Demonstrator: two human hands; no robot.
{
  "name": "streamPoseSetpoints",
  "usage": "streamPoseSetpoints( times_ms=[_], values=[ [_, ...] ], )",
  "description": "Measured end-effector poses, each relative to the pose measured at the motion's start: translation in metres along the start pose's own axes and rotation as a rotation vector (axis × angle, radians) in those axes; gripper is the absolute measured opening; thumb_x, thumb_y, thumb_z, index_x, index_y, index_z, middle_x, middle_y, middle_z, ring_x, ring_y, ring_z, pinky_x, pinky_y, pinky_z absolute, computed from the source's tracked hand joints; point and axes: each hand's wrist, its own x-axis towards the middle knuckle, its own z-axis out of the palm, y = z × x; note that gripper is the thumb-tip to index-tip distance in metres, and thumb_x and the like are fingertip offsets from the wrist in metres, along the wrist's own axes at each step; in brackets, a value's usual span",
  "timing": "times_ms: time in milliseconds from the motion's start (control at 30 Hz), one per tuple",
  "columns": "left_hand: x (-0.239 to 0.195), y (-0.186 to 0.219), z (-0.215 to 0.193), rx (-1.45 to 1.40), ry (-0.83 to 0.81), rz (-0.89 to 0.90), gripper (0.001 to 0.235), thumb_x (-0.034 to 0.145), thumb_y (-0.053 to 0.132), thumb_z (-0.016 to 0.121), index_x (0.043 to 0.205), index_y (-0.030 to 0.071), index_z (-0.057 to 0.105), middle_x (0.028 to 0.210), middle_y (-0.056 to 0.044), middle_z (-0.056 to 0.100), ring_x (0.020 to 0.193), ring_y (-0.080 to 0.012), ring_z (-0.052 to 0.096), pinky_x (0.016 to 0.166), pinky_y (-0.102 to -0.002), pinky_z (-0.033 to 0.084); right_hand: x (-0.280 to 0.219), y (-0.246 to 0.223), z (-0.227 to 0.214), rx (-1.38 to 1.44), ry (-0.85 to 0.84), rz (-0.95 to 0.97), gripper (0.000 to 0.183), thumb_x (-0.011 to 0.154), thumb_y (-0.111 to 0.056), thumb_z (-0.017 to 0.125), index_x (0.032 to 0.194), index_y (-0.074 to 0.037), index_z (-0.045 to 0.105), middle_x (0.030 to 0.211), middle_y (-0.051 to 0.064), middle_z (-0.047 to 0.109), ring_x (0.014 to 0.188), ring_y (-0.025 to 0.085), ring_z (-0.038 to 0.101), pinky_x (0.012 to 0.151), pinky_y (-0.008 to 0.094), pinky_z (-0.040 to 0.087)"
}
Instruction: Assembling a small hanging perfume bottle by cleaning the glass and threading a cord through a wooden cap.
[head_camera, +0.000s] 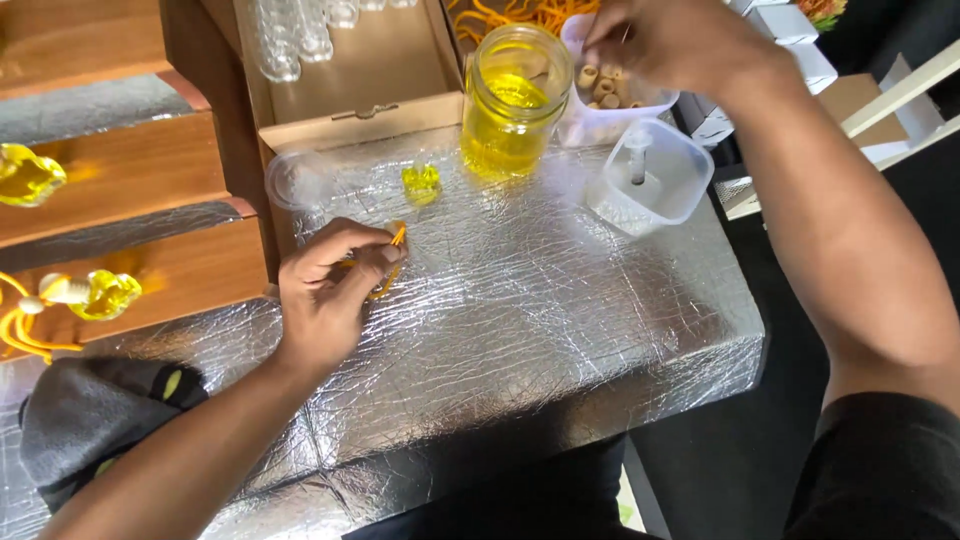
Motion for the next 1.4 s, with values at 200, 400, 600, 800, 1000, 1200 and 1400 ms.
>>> streamPoseSetpoints(
  times_ms=[200, 400, 600, 800, 1000, 1200, 1400],
  values=[
    [0.001, 0.0, -0.002, 0.017, -0.006, 0.015, 0.015, 0.097, -0.005, 0.06, 0.109, 0.0, 0.069, 0.1, -0.012, 0.074, 0.091, -0.0212, 0.073, 0.083, -0.031, 0.064, 0.013, -0.034, 0.003, -0.036, -0.221, 0.144, 0.024, 0.101, -0.006, 0.058, 0.118, -0.007, 0.076, 0.105, 0.006, 0.074, 0.082, 0.022, 0.07, 0.08, 0.039, 0.052],
    [0.004, 0.004, -0.001, 0.039, 0.0, -0.009, 0.012, 0.095, -0.003, 0.064, 0.104, 0.001, 0.071, 0.093, -0.01, 0.074, 0.078, -0.0164, 0.07, 0.064, -0.025, 0.059, 0.063, 0.035, 0.045, -0.158, -0.158, -0.078, 0.01, 0.082, 0.006, 0.064, 0.092, 0.003, 0.065, 0.085, 0.015, 0.062, 0.074, 0.029, 0.061, 0.062, 0.043, 0.044],
    [0.005, 0.005, 0.0, 0.04, 0.009, -0.01, 0.01, 0.094, -0.003, 0.064, 0.102, 0.0, 0.071, 0.091, -0.01, 0.073, 0.074, -0.0164, 0.068, 0.06, -0.025, 0.058, 0.023, -0.011, 0.01, -0.002, -0.217, 0.089, 0.009, 0.089, 0.0, 0.063, 0.086, -0.007, 0.059, 0.08, 0.008, 0.067, 0.069, 0.019, 0.06, 0.062, 0.036, 0.041],
    [0.005, 0.01, 0.0, 0.042, -0.025, -0.01, 0.012, 0.095, -0.002, 0.064, 0.104, 0.002, 0.07, 0.094, -0.01, 0.072, 0.086, -0.0191, 0.069, 0.078, -0.03, 0.061, -0.021, 0.014, -0.02, 0.146, 0.14, -0.192, 0.011, 0.09, 0.001, 0.074, 0.099, -0.005, 0.07, 0.097, 0.007, 0.074, 0.09, 0.017, 0.067, 0.08, 0.031, 0.049],
    [0.005, 0.012, 0.003, 0.065, -0.028, 0.018, 0.012, 0.093, -0.001, 0.069, 0.105, -0.001, 0.07, 0.096, -0.012, 0.073, 0.087, -0.0216, 0.07, 0.076, -0.031, 0.062, -0.083, -0.039, -0.009, 0.576, 0.118, -0.588, 0.015, 0.087, 0.007, 0.077, 0.093, 0.001, 0.065, 0.105, 0.016, 0.074, 0.1, 0.022, 0.076, 0.088, 0.027, 0.066],
    [0.005, 0.012, 0.001, 0.025, -0.035, 0.001, 0.009, 0.094, 0.001, 0.068, 0.103, -0.002, 0.07, 0.093, -0.012, 0.07, 0.082, -0.0201, 0.067, 0.072, -0.029, 0.059, -0.079, -0.068, 0.053, 0.918, -0.013, -0.895, 0.027, 0.097, 0.004, 0.073, 0.12, -0.001, 0.061, 0.103, 0.012, 0.073, 0.09, 0.018, 0.079, 0.087, 0.023, 0.071],
    [0.013, 0.025, 0.004, -0.023, 0.097, -0.008, 0.007, 0.088, -0.002, 0.07, 0.083, 0.002, 0.073, 0.072, -0.011, 0.061, 0.067, -0.0155, 0.047, 0.058, -0.031, 0.044, -0.056, -0.083, 0.135, 1.339, 0.008, -0.518, 0.023, 0.086, 0.011, 0.073, 0.109, 0.009, 0.072, 0.101, 0.025, 0.077, 0.089, 0.022, 0.076, 0.082, 0.032, 0.065]
  ],
)
